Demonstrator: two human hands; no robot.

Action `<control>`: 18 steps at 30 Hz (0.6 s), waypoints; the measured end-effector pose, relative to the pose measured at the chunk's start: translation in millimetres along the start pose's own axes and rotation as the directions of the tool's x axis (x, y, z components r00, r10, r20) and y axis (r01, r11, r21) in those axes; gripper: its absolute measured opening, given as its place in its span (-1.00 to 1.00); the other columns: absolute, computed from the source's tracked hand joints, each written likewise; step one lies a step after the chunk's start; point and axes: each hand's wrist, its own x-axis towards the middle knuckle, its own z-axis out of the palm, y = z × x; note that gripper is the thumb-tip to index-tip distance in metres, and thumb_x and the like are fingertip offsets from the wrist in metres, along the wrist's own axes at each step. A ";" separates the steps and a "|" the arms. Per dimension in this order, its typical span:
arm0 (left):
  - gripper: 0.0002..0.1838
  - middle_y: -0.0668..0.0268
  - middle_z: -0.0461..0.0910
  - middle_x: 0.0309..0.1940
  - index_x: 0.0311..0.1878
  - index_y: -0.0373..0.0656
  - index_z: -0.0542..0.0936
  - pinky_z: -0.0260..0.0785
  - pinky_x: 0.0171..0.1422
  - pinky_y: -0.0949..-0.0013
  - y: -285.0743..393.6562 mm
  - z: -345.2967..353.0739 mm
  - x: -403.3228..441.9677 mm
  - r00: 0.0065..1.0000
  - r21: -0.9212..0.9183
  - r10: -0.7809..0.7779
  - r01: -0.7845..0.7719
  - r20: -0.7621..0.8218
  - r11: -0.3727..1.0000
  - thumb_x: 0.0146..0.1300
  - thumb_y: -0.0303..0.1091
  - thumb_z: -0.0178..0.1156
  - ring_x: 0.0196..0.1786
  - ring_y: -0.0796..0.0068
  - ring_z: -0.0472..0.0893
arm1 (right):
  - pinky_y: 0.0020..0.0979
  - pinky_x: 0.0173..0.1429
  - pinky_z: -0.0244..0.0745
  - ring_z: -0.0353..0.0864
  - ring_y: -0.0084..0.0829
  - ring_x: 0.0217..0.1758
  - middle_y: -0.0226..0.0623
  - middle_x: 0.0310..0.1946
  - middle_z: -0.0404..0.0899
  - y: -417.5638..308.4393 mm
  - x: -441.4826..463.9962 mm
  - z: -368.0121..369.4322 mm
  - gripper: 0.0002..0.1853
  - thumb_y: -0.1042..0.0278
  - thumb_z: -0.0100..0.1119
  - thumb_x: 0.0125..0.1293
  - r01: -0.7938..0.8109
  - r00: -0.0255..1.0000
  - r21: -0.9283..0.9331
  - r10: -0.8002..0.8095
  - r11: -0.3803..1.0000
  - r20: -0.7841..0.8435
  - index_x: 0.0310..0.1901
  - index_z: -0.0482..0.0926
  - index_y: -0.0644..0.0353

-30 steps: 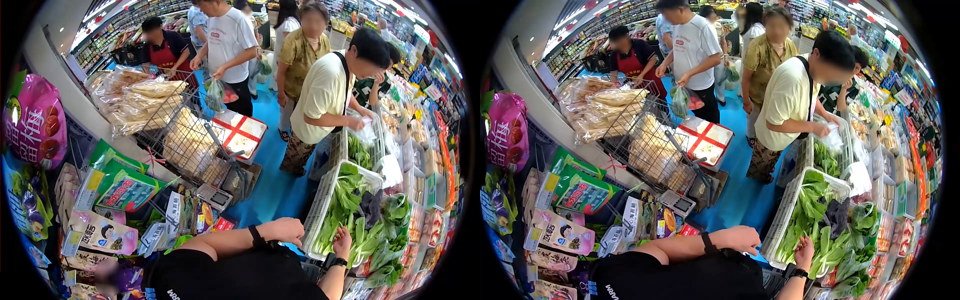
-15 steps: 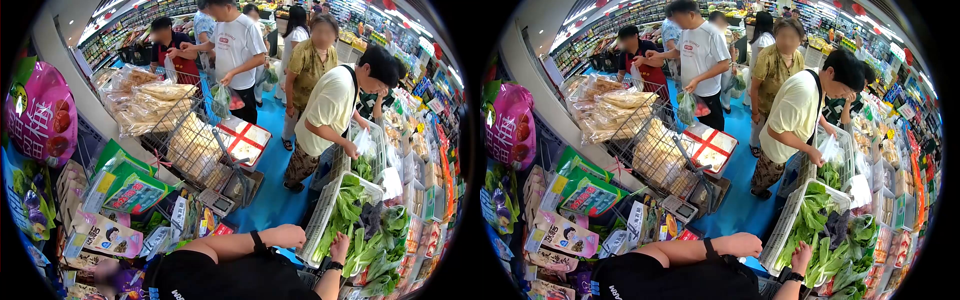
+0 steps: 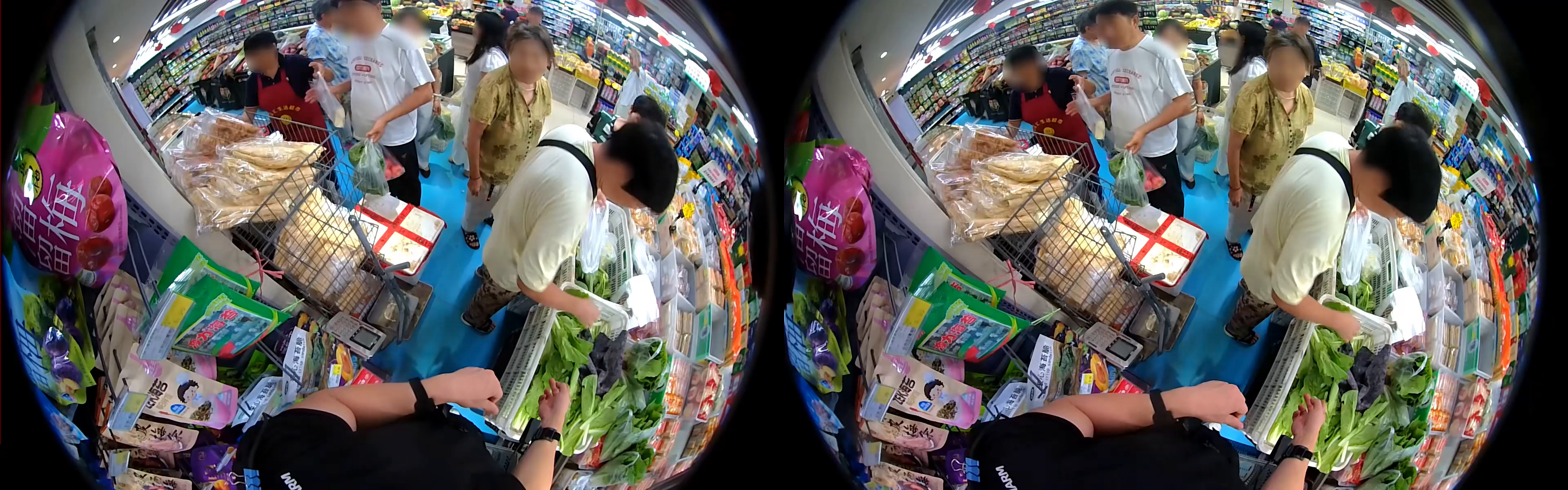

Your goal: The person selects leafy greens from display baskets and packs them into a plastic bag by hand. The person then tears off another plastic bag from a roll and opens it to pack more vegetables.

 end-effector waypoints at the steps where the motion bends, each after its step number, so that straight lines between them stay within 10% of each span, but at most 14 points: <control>1: -0.65 0.20 0.71 -0.42 -0.40 -0.19 0.71 0.52 -0.10 -0.05 -3.2 0.8 2.2 1.000 0.024 -0.015 0.015 -0.007 1.000 0.38 -0.11 0.39 -0.22 0.02 0.72 | -0.40 -0.24 0.46 0.52 -0.47 -0.19 -0.51 0.12 0.70 0.6 3.3 2.6 -0.81 0.24 0.21 0.49 0.002 1.000 0.005 -0.002 1.000 0.004 0.07 0.50 -0.10; 7: -0.74 0.19 0.78 -0.35 -0.29 -0.15 0.82 0.59 -0.08 0.02 -25.1 16.4 7.6 0.978 0.013 0.154 -0.153 -0.139 0.988 0.31 -0.14 0.36 -0.20 0.06 0.77 | -0.39 -0.21 0.47 0.46 -0.46 -0.19 -0.48 0.17 0.67 3.0 8.3 2.1 -0.83 0.20 0.16 0.53 -0.023 0.999 0.016 0.023 1.000 -0.023 0.07 0.48 -0.08; 18: -0.81 0.22 0.76 -0.42 -0.37 -0.13 0.78 0.60 -0.14 0.04 -6.1 -4.8 0.6 1.000 -0.032 0.020 -0.020 -0.001 0.999 0.15 -0.21 0.50 -0.24 0.09 0.77 | -0.37 -0.15 0.42 0.46 -0.45 -0.17 -0.45 0.20 0.66 1.7 -7.5 5.0 -0.82 0.18 0.17 0.58 -0.039 0.999 0.018 0.038 0.999 0.030 0.08 0.45 -0.08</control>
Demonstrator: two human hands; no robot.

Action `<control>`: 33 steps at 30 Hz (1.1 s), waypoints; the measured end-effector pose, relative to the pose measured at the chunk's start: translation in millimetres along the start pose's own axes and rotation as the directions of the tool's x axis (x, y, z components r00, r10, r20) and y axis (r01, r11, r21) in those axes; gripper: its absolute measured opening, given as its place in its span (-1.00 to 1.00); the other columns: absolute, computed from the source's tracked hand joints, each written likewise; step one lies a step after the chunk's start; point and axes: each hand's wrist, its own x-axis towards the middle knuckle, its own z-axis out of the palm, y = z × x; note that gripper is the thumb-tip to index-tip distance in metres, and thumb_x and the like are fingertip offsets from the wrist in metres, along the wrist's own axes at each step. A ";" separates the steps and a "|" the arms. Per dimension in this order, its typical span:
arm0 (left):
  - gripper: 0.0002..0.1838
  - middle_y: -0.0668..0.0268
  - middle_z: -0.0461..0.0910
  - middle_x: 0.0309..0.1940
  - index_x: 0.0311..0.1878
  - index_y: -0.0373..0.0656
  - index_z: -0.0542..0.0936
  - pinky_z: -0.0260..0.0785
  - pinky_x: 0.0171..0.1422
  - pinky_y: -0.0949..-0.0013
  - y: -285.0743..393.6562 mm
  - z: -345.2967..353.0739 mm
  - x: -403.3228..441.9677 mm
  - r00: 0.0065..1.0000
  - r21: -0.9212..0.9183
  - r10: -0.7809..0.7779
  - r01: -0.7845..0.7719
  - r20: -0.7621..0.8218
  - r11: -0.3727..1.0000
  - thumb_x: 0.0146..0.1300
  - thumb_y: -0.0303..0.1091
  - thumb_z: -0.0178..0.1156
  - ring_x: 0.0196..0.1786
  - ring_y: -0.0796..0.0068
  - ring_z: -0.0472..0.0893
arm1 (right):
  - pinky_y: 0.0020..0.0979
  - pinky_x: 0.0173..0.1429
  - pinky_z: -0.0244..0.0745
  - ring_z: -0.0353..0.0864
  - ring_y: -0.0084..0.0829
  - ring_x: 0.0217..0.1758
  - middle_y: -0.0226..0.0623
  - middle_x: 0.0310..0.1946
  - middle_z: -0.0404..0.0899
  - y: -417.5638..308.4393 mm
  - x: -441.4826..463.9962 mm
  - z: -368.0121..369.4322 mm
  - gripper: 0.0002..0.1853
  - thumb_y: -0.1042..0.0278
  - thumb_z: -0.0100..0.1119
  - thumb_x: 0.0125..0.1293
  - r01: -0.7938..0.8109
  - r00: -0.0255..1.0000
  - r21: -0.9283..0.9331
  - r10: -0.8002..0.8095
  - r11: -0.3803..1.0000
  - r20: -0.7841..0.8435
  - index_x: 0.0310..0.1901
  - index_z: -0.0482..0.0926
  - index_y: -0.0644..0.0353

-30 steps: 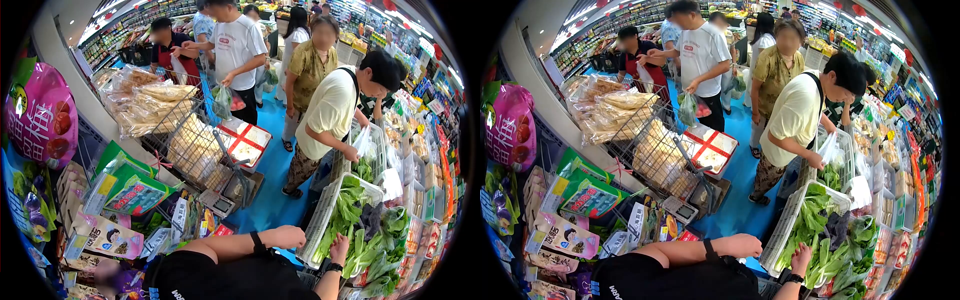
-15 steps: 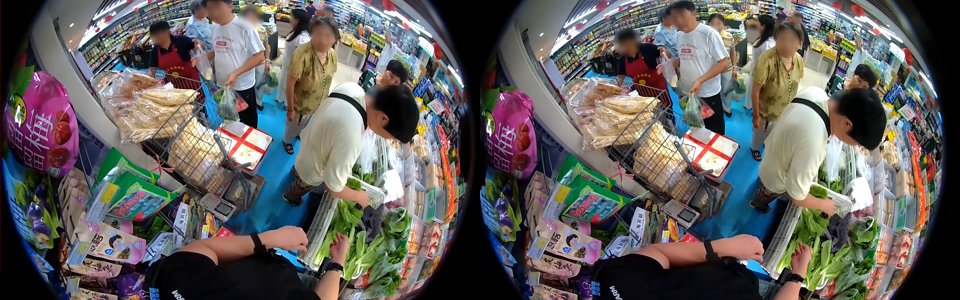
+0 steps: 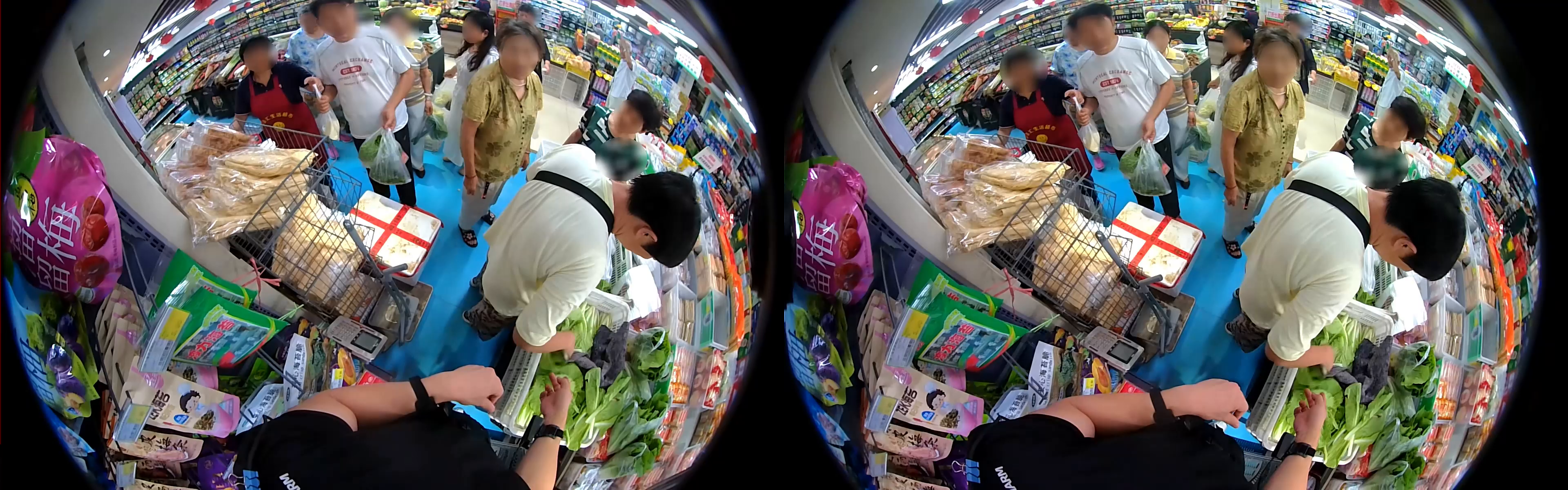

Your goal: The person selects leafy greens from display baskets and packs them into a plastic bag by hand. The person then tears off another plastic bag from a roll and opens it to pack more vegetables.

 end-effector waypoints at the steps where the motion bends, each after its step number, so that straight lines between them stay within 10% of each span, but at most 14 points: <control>1: -0.77 0.20 0.74 -0.44 -0.39 -0.15 0.76 0.59 -0.14 0.04 2.0 -1.5 -0.2 1.000 0.008 -0.003 0.003 -0.004 1.000 0.15 -0.18 0.51 -0.24 0.08 0.77 | -0.37 -0.15 0.42 0.46 -0.45 -0.17 -0.45 0.20 0.66 -2.7 -4.3 3.4 -0.82 0.18 0.17 0.58 0.000 1.000 0.001 0.000 1.000 -0.001 0.08 0.45 -0.08; 6: -0.71 0.16 0.73 -0.43 -0.38 -0.16 0.76 0.59 -0.14 0.01 -1.0 2.5 5.0 1.000 0.054 -0.021 0.021 -0.003 0.998 0.24 -0.12 0.47 -0.24 0.03 0.76 | -0.38 -0.22 0.43 0.54 -0.48 -0.24 -0.43 0.06 0.74 -5.8 -14.8 14.9 -0.46 0.28 0.15 0.57 -0.032 0.999 0.004 0.033 0.999 -0.039 0.52 0.34 -0.12; 13: -0.77 0.16 0.79 -0.31 -0.26 -0.13 0.81 0.61 -0.01 -0.02 -17.2 15.4 1.7 0.987 0.090 0.103 -0.093 -0.121 0.992 0.36 -0.17 0.36 -0.15 0.02 0.78 | -0.37 -0.20 0.44 0.54 -0.50 -0.25 -0.46 0.11 0.75 -2.8 -10.6 5.1 -0.58 0.18 0.16 0.63 -0.078 0.997 0.010 0.078 0.997 0.023 0.44 0.48 -0.11; 33: -0.66 0.15 0.76 -0.22 -0.20 -0.13 0.80 0.56 0.07 -0.04 52.7 28.5 55.3 0.984 0.235 0.038 -0.079 0.172 0.969 0.52 -0.05 0.27 -0.02 0.00 0.71 | -0.49 -0.24 0.42 0.58 -0.59 -0.28 -0.34 -0.04 0.81 -20.0 -39.9 -43.7 -0.74 0.43 0.16 0.64 -0.004 0.998 0.006 0.003 1.000 0.068 0.27 0.61 0.19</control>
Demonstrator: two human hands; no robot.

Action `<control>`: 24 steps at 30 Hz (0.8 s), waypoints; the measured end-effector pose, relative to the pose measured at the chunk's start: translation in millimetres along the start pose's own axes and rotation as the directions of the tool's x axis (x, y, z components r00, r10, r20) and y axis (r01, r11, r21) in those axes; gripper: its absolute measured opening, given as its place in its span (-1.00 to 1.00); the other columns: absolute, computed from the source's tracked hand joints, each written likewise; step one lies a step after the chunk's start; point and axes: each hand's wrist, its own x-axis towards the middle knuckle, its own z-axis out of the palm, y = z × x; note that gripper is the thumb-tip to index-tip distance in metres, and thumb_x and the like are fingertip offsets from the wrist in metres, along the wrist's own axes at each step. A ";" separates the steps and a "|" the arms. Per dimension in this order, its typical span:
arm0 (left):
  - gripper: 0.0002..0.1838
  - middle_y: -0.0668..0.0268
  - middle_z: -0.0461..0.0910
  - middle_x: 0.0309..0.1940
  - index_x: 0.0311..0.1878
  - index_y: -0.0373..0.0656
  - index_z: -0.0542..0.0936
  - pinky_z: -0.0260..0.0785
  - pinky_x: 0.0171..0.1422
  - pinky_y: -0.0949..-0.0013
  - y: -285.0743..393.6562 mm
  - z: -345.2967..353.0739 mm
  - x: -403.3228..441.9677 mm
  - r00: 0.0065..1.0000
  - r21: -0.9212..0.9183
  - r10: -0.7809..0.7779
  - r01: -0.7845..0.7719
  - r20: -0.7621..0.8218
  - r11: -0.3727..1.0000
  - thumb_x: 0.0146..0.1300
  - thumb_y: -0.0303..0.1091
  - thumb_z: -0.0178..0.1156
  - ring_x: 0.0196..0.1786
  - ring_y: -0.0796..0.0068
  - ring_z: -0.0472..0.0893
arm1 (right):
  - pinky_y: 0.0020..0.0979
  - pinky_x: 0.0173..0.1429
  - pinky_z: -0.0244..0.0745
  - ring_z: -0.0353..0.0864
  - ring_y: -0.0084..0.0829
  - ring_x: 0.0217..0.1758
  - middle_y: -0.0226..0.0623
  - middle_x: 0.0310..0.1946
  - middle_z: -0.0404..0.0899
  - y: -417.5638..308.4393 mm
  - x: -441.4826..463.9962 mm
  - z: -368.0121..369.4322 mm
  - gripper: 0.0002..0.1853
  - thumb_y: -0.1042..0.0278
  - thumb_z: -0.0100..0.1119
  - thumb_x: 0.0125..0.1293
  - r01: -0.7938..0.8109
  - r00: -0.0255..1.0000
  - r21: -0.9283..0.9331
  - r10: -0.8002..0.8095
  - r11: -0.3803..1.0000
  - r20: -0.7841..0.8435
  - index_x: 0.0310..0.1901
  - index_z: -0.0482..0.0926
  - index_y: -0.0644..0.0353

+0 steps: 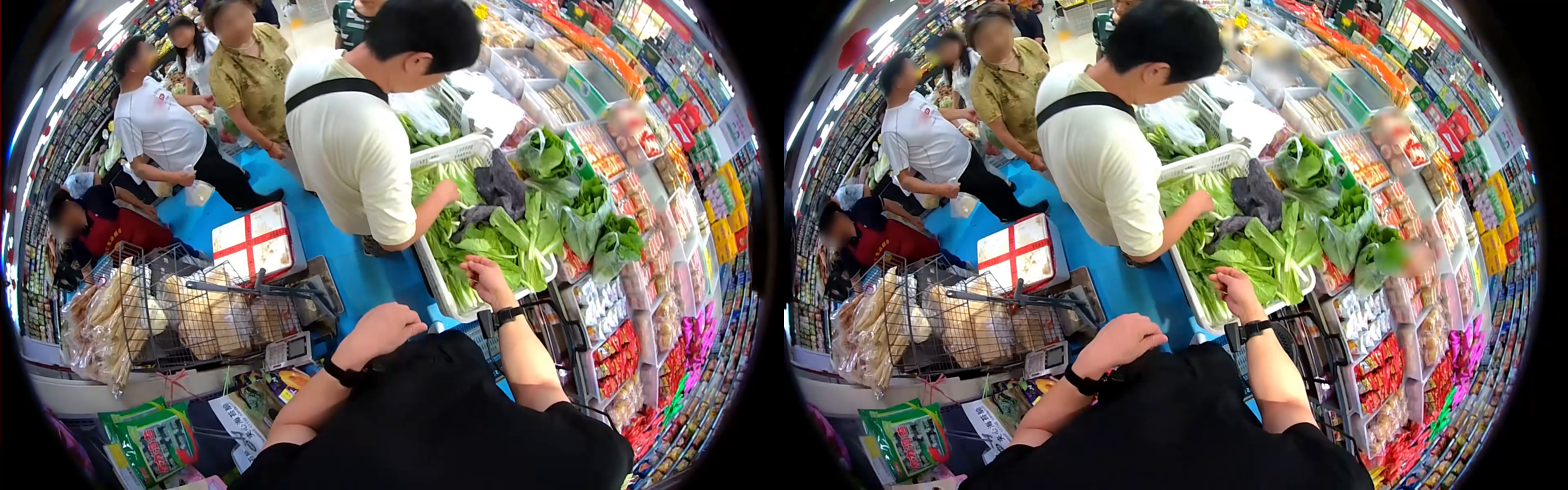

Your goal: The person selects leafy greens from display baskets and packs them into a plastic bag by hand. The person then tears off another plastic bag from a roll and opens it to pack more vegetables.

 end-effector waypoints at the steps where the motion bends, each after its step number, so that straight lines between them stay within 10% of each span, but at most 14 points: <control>1: -0.71 0.15 0.74 -0.25 -0.19 -0.14 0.79 0.55 0.07 0.00 3.4 4.8 4.7 0.998 -0.018 0.017 -0.019 -0.054 1.000 0.51 -0.12 0.29 -0.04 0.01 0.70 | -0.49 -0.23 0.42 0.56 -0.61 -0.30 -0.39 -0.11 0.79 0.2 -0.1 -6.7 -0.81 0.38 0.18 0.67 0.007 1.000 -0.002 -0.007 1.000 0.022 0.19 0.63 0.18; 17: -0.69 0.12 0.78 -0.03 0.08 -0.14 0.78 0.58 0.22 -0.01 52.6 75.4 65.5 0.996 -0.087 -0.081 0.085 0.048 0.993 0.49 -0.14 0.30 0.12 -0.01 0.72 | -0.49 -0.49 0.25 0.45 -0.62 -0.54 -0.53 -0.52 0.54 32.3 13.3 -78.7 -0.69 0.23 0.21 0.63 0.021 0.997 -0.209 -0.006 0.978 0.075 -0.37 0.58 0.07; 24: -0.76 0.16 0.75 -0.15 -0.10 -0.15 0.76 0.57 0.15 -0.02 58.6 62.1 72.2 0.987 -0.083 -0.136 0.128 -0.088 0.988 0.45 -0.20 0.25 0.05 0.02 0.72 | -0.47 -0.44 0.29 0.43 -0.58 -0.55 -0.53 -0.53 0.47 35.3 27.5 -84.1 -0.70 0.15 0.14 0.72 0.109 0.979 -0.371 -0.035 0.922 0.201 -0.26 0.50 0.04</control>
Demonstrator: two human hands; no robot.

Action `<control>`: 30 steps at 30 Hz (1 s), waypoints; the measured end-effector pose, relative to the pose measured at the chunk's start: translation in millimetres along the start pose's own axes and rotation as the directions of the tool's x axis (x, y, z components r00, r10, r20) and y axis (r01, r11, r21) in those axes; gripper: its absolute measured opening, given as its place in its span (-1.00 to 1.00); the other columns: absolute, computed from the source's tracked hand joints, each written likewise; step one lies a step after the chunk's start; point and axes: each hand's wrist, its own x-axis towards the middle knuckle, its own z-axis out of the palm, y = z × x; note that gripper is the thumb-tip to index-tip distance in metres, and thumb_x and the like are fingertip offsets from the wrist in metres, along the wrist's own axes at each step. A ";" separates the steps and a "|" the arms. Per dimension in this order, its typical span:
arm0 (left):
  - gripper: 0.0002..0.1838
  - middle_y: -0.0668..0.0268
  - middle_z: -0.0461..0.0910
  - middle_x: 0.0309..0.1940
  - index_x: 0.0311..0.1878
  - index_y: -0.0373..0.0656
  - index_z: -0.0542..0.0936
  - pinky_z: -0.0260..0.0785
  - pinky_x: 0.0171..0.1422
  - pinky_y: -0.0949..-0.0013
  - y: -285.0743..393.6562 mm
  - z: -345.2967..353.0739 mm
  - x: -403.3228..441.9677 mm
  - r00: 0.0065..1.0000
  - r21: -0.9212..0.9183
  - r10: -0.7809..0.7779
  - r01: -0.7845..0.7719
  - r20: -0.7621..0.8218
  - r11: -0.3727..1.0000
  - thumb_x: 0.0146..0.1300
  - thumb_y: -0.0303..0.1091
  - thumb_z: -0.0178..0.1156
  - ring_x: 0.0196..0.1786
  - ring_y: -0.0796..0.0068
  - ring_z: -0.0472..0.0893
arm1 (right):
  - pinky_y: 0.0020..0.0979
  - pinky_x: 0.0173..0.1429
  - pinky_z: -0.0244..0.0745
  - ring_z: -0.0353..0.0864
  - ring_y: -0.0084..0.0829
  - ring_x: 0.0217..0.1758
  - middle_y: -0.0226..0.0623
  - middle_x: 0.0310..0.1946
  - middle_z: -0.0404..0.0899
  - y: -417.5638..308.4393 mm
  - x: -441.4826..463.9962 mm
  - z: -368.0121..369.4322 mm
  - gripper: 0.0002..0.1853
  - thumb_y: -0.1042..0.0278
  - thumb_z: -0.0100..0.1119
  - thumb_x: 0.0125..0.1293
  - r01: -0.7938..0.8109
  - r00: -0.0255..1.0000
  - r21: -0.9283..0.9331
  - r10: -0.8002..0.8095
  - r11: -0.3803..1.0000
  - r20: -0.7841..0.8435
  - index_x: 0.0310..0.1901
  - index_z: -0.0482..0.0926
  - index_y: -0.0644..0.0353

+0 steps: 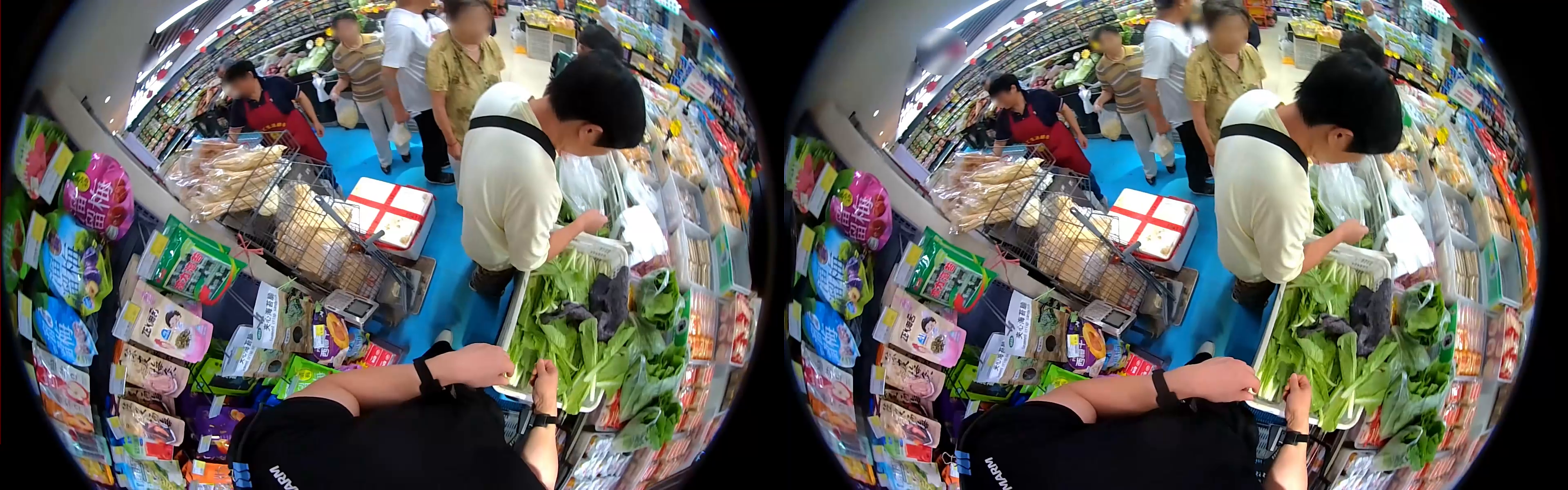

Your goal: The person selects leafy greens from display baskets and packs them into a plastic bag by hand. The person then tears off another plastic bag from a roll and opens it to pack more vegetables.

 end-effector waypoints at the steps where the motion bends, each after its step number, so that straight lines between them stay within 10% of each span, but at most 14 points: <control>1: -0.75 0.16 0.75 -0.19 -0.14 -0.17 0.75 0.58 0.14 -0.01 0.0 -3.5 -0.7 1.000 0.008 0.004 -0.004 -0.009 1.000 0.45 -0.19 0.23 0.02 0.01 0.72 | -0.47 -0.44 0.29 0.43 -0.58 -0.55 -0.53 -0.53 0.47 -2.7 4.6 3.5 -0.70 0.15 0.14 0.72 0.003 1.000 -0.002 -0.003 1.000 0.010 -0.26 0.50 0.04; 15: -0.79 0.17 0.69 -0.26 -0.20 -0.14 0.69 0.54 -0.01 0.03 11.0 -70.8 -41.1 0.917 -0.002 0.064 -0.070 -0.393 0.998 0.51 -0.22 0.30 -0.10 0.00 0.69 | -0.47 -0.37 0.37 0.54 -0.60 -0.49 -0.43 -0.45 0.70 -15.3 31.1 36.2 -0.65 0.13 0.18 0.72 -0.028 0.987 -0.178 0.056 0.984 0.152 -0.29 0.63 0.12; 22: -0.73 0.30 0.57 -0.43 -0.45 -0.07 0.57 0.31 -0.35 0.24 147.2 -194.1 -131.9 0.312 0.331 0.561 -0.556 -0.767 0.763 0.24 -0.45 0.52 -0.37 0.24 0.59 | -0.45 -0.34 0.43 0.61 -0.56 -0.42 -0.32 -0.35 0.80 9.0 41.5 27.5 -0.68 0.20 0.09 0.75 -0.024 0.977 -0.228 0.072 0.973 0.202 -0.13 0.66 0.25; 24: -0.82 0.33 0.63 -0.44 -0.42 -0.10 0.67 0.36 -0.33 0.27 179.3 -214.5 -142.8 0.153 0.318 0.718 -0.820 -0.679 0.476 0.17 -0.53 0.53 -0.39 0.30 0.64 | -0.46 -0.34 0.43 0.62 -0.56 -0.42 -0.28 -0.29 0.83 6.3 36.1 27.9 -0.70 0.23 0.07 0.75 0.003 0.977 -0.295 0.061 0.956 0.206 -0.06 0.67 0.27; 26: -0.80 0.46 0.49 -0.50 -0.04 -0.27 0.81 0.31 -0.38 0.29 195.4 -206.0 -118.5 -0.193 0.434 0.660 -0.873 -0.726 0.222 0.40 -0.62 0.26 -0.46 0.45 0.54 | -0.47 -0.35 0.43 0.62 -0.56 -0.41 -0.27 -0.27 0.83 -6.9 19.2 34.4 -0.72 0.24 0.06 0.75 -0.043 0.980 0.014 0.039 0.999 0.194 -0.01 0.66 0.28; 30: -0.84 0.44 0.52 -0.49 -0.08 -0.23 0.81 0.33 -0.36 0.29 208.1 -206.6 -110.5 -0.169 0.379 0.693 -0.911 -0.701 0.161 0.35 -0.60 0.31 -0.45 0.43 0.57 | -0.49 -0.36 0.43 0.63 -0.57 -0.41 -0.26 -0.24 0.83 35.2 55.2 17.8 -0.75 0.26 0.08 0.73 -0.130 0.979 -0.145 0.150 0.981 0.139 0.00 0.65 0.26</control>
